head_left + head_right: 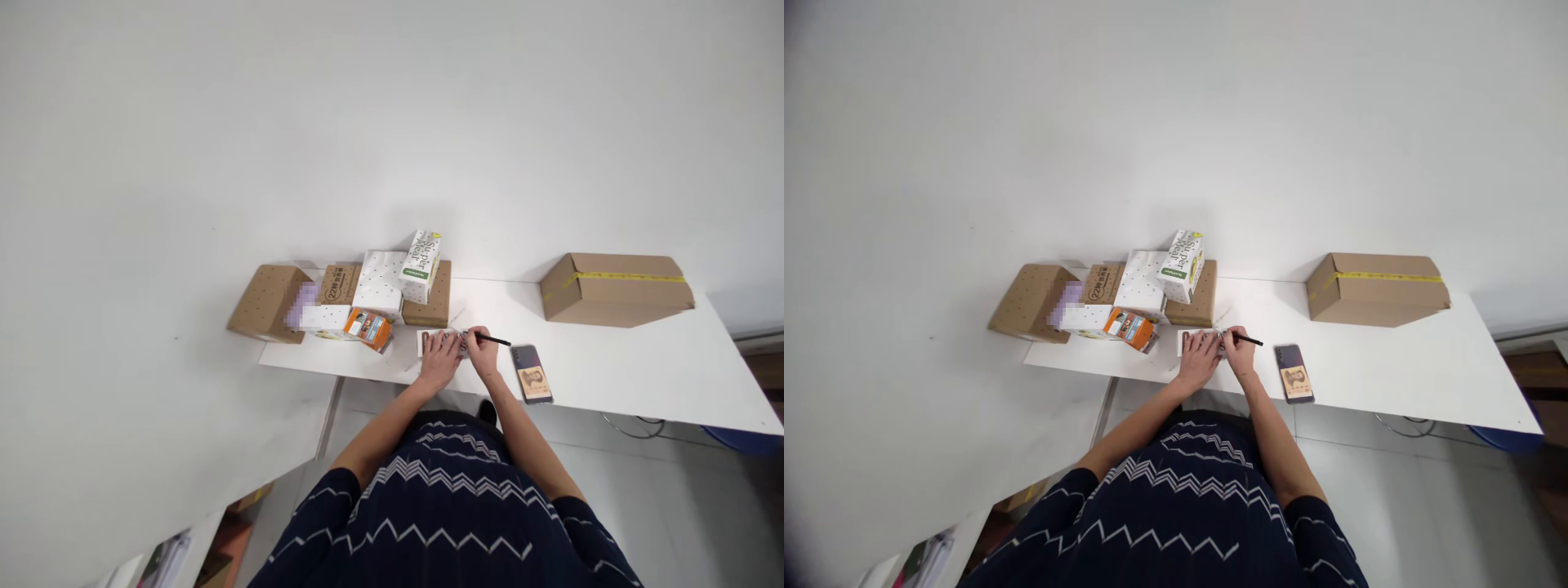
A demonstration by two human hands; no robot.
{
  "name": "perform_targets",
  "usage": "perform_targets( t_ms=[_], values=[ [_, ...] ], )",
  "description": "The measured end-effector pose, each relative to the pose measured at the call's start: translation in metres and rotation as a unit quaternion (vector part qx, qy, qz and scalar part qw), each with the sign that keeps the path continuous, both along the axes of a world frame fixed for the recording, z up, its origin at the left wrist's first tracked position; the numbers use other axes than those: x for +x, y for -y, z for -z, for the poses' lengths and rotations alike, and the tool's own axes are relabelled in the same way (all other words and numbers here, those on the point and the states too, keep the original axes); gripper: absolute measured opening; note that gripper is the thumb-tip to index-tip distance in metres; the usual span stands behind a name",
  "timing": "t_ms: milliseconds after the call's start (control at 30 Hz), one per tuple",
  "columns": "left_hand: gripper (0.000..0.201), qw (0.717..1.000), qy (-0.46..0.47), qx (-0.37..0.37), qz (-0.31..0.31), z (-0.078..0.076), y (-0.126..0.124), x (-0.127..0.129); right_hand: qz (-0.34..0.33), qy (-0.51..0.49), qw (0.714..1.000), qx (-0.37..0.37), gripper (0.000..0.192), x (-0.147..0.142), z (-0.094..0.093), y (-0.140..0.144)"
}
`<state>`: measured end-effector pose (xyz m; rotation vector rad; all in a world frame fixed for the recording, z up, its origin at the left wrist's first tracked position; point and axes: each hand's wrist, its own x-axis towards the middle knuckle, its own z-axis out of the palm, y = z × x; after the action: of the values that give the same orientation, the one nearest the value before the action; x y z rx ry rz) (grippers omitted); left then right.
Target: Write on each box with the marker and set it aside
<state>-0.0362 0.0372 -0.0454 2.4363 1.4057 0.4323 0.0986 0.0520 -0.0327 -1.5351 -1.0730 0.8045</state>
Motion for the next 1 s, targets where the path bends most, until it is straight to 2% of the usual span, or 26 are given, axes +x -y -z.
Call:
perform_targets(
  t_ms=[333,500,700,1000],
  values=[
    [0.052,0.999,0.032,0.007,0.0,0.0033,0.0002,0.0,0.003,0.049,0.999,-0.009,0.018,0.0015,0.0038,-0.0014],
    [0.051,1.0,0.011,-0.004,-0.001,0.0019,0.0001,0.001,-0.001,0.057,0.998,-0.015,0.018,0.0023,0.0031,-0.0027],
    [0.049,0.999,0.032,-0.003,0.001,0.0034,0.0001,0.0006,-0.001,0.053,0.998,-0.016,0.017,0.0025,0.0015,-0.003],
    [0.049,1.0,0.017,-0.003,-0.002,0.0033,0.0004,0.0011,0.005,0.007,1.0,-0.029,0.018,0.0026,0.0003,-0.001]
  ],
)
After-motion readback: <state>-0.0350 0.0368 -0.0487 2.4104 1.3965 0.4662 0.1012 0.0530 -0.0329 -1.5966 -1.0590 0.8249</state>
